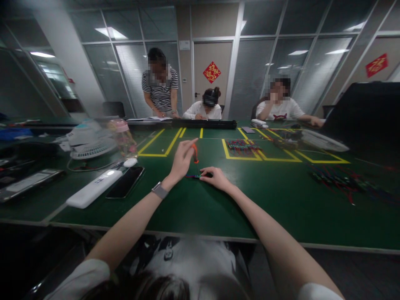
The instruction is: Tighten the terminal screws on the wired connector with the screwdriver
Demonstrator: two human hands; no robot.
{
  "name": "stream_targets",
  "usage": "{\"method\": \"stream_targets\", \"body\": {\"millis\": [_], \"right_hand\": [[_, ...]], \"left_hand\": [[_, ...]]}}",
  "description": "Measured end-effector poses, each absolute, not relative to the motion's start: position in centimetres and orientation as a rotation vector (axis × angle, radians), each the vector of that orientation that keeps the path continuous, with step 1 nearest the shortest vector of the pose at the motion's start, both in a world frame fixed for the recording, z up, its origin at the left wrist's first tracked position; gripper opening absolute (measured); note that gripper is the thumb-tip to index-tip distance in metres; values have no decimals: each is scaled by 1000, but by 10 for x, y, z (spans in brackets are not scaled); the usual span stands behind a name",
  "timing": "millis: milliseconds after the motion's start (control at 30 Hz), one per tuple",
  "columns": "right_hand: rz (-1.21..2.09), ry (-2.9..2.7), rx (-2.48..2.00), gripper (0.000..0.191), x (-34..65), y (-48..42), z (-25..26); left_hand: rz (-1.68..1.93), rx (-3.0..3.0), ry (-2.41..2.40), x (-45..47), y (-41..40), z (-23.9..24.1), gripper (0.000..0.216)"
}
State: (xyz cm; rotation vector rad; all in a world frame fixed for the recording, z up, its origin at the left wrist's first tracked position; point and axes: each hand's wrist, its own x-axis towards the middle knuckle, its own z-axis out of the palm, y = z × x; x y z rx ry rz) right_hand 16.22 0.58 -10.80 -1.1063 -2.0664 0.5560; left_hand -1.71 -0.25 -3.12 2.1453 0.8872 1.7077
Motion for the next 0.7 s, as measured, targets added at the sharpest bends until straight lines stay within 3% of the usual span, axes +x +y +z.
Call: {"method": "stream_targets", "body": {"millis": [300, 500, 700], "right_hand": [[574, -2056, -1104, 11, 162, 6, -108], [552, -2058, -1128, 10, 161, 4, -106], [550, -2051, -1126, 11, 160, 3, -105]], "left_hand": [[1761, 2107, 944, -16, -3, -32, 27], [1585, 2034, 744, -15, 3, -35, 36], [1712, 2099, 909, -15, 2, -36, 32]]}}
